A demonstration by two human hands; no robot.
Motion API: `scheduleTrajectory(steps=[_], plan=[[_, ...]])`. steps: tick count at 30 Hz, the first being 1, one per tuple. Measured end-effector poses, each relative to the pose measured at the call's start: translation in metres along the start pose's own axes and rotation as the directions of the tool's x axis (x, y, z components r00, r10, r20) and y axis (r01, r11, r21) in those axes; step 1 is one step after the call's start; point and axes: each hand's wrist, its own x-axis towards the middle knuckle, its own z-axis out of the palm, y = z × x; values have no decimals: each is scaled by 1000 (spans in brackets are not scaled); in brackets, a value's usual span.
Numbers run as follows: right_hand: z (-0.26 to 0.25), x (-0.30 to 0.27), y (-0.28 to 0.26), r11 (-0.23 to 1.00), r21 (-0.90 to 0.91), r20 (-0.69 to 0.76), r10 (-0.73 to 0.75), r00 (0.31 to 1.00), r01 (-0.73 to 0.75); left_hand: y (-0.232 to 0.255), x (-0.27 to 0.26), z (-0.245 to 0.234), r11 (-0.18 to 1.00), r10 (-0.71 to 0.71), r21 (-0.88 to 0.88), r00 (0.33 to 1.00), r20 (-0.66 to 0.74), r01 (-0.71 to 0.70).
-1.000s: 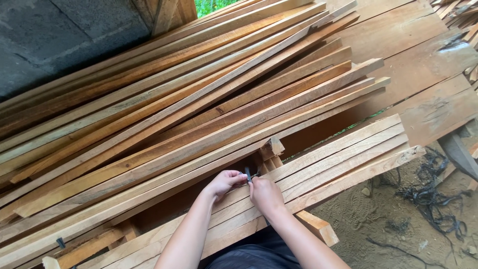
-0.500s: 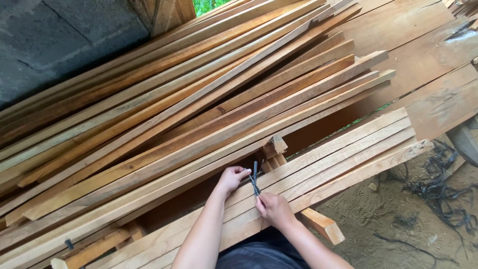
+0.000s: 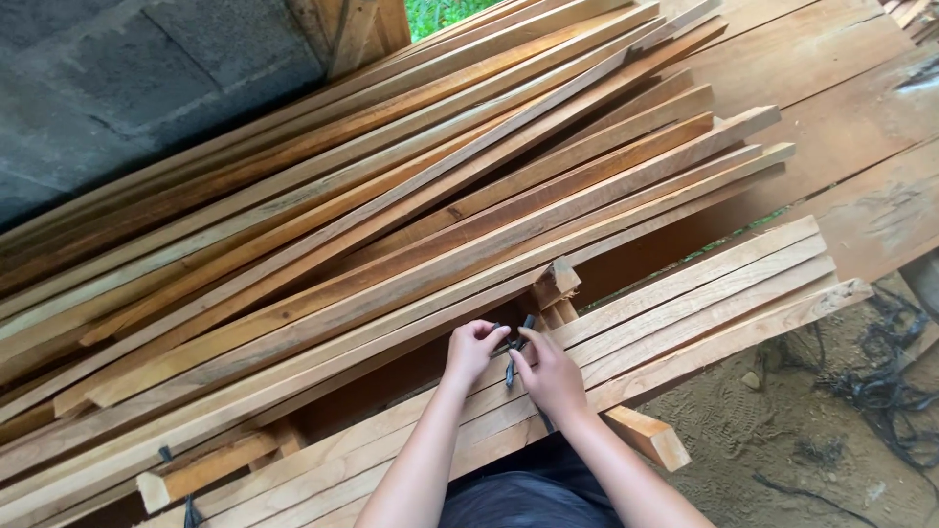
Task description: Sorting thin wooden planks and bundling them together using black ties and a tightening tool.
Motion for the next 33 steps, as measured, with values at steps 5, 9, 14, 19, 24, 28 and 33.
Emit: scheduleTrajectory(steps=[5,9,14,19,24,28,33], plan=[[9,42,3,933,-341,108,-81,991,113,-7,0,2,991,30,-128,999,17,-27],[18,63,22,938,-341,141,-19,990,66,-43,7,2,999,-32,26,976,217,27],[9,68,5,966,-257,159,11,987,30,6,-13,-4,983,-157,132,951,267,125],[10,78,-12,965,-234,297,184,937,-116,-54,18,20,993,-108,71,945,308,91],[35,88,7,983,-97,299,180,937,-157,-71,27,26,987,-148,105,944,294,122],[56,91,30,983,25,289,167,943,-182,-83,34,30,959,-278,55,882,381,279],[63,93,33,980,114,175,140,975,-162,-78,31,27,974,-221,137,895,387,181]])
